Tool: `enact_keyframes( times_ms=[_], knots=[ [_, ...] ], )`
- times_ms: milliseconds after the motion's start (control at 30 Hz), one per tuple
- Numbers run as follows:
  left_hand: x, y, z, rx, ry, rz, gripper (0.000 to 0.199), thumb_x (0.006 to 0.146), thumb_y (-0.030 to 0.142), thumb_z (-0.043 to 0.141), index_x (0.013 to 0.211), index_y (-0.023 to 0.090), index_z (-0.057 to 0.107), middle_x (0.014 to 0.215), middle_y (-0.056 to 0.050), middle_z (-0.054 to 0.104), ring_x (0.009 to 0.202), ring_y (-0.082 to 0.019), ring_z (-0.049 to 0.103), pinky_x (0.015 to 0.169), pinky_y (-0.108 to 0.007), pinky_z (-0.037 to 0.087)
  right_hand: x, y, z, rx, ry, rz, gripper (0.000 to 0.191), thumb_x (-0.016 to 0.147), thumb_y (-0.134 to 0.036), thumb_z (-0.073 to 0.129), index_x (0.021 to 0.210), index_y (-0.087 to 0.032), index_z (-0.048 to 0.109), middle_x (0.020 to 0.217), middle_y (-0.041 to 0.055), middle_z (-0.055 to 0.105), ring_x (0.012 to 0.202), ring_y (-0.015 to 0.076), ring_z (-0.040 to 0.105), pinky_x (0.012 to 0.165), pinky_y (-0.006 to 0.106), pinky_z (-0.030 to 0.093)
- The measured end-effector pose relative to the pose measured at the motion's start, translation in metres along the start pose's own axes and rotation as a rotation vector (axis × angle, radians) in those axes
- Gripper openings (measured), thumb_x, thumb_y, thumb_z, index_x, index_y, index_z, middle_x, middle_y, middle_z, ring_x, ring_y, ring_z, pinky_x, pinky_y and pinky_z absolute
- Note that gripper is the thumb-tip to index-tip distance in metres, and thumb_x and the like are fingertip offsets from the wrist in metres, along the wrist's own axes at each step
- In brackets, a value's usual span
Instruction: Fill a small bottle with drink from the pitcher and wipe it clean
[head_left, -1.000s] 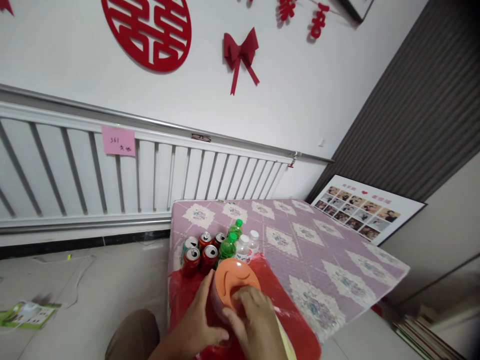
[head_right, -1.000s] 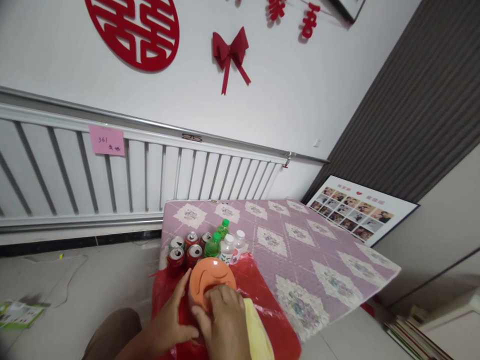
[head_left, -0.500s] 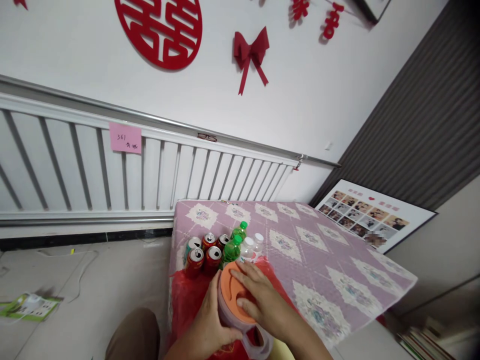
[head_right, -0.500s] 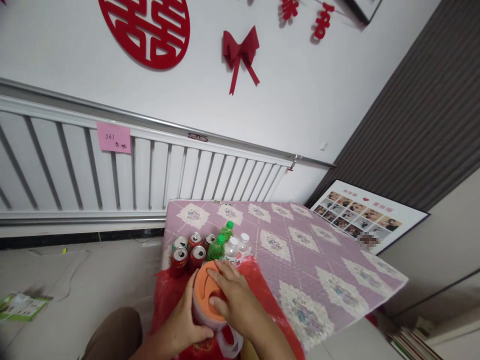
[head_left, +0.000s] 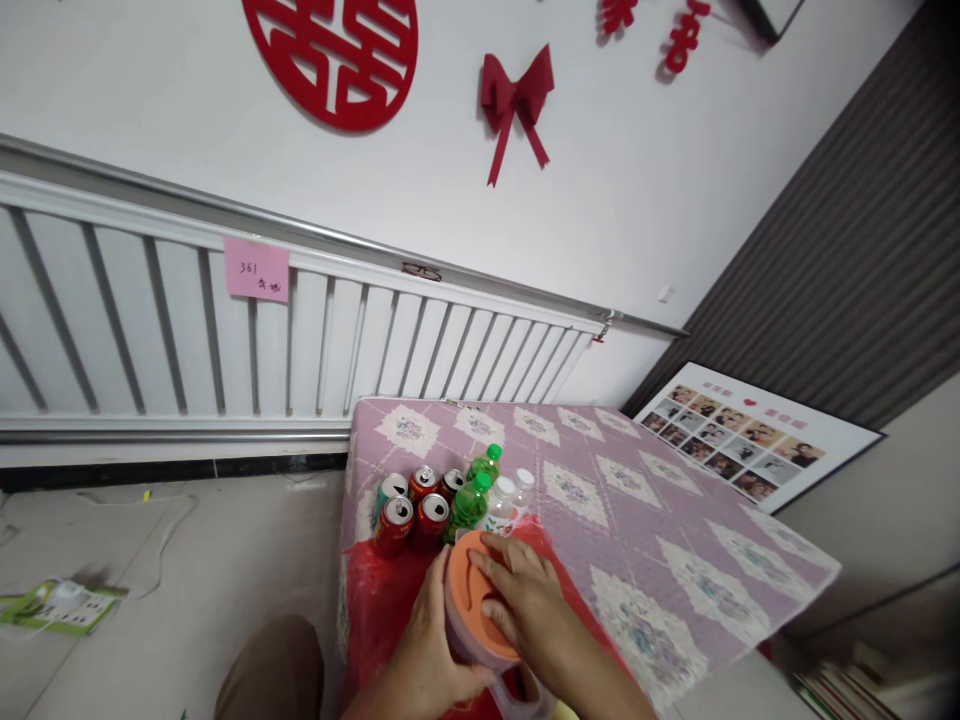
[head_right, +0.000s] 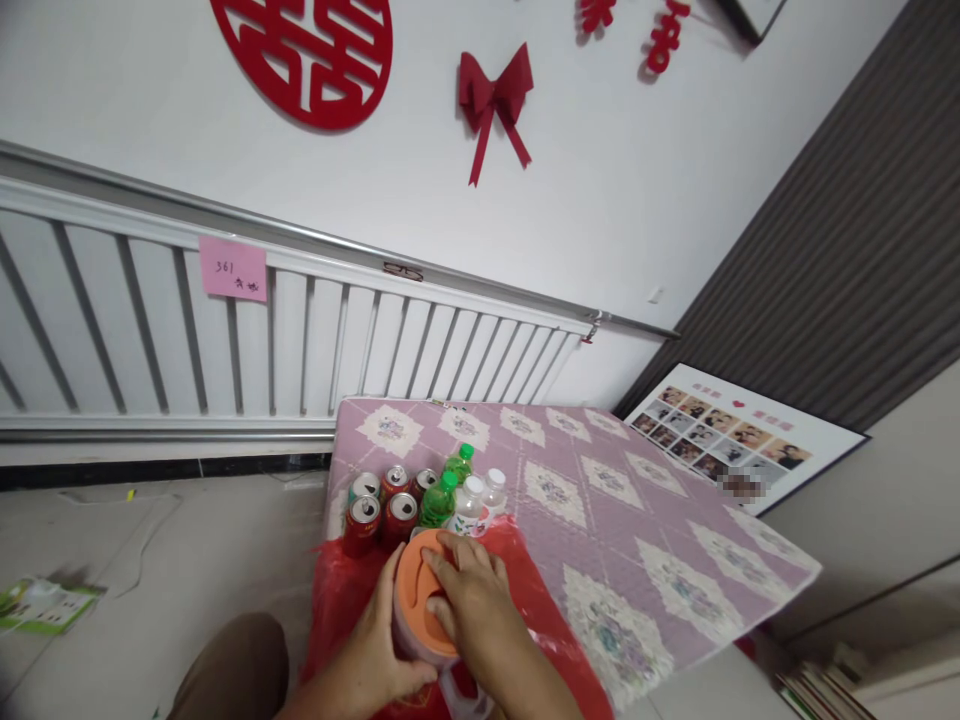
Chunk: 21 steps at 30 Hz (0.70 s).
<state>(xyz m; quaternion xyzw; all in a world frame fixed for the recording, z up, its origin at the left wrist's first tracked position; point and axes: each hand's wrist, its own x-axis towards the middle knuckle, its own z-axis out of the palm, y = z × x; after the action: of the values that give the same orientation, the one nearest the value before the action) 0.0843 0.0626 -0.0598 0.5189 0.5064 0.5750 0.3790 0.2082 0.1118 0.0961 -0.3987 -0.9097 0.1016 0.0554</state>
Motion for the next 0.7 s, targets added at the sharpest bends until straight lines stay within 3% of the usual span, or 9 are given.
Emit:
enact_keyframes(
  times_ms=[100,200,400,700],
  knots=[
    [0.0,-0.003,0.002,0.014,0.012,0.013,0.129,0.051,0.02,0.083,0.154,0.018,0.005,0.158,-0.021,0.029,0.145,-0.039,0.032,0.121,-0.05,0.026,0.003,0.002,0.001,-0.027,0.007,-0.048,0.055,0.077,-0.01,0.06,0.128,-0.029,0.066,0.123,0.0097,0.069,0.113,0.0284,0.061,0.098,0.045,0.046],
    [-0.001,-0.007,0.003,0.034,0.018,0.028,0.127,0.052,0.021,0.083,0.153,0.018,0.007,0.158,-0.021,0.029,0.145,-0.039,0.031,0.121,-0.05,0.027,0.005,0.004,0.004,-0.056,0.023,-0.054,0.051,0.079,-0.01,0.06,0.126,-0.027,0.067,0.118,0.0092,0.071,0.106,0.0275,0.064,0.095,0.044,0.048],
    [0.0,-0.013,0.007,0.049,0.045,0.055,0.125,0.053,0.023,0.084,0.152,0.021,0.008,0.156,-0.021,0.032,0.144,-0.039,0.033,0.12,-0.05,0.029,0.009,-0.001,0.011,-0.134,0.005,0.05,0.049,0.081,-0.01,0.059,0.13,-0.014,0.065,0.131,0.018,0.065,0.119,0.0311,0.062,0.104,0.044,0.047],
    [-0.002,-0.009,0.006,0.073,0.038,-0.016,0.13,0.048,0.024,0.083,0.154,0.018,0.007,0.157,-0.022,0.03,0.145,-0.039,0.031,0.12,-0.054,0.026,0.012,-0.012,0.017,-0.139,-0.005,0.242,0.045,0.087,-0.013,0.055,0.131,-0.009,0.062,0.136,0.0203,0.061,0.124,0.0311,0.059,0.107,0.041,0.043]
  ],
)
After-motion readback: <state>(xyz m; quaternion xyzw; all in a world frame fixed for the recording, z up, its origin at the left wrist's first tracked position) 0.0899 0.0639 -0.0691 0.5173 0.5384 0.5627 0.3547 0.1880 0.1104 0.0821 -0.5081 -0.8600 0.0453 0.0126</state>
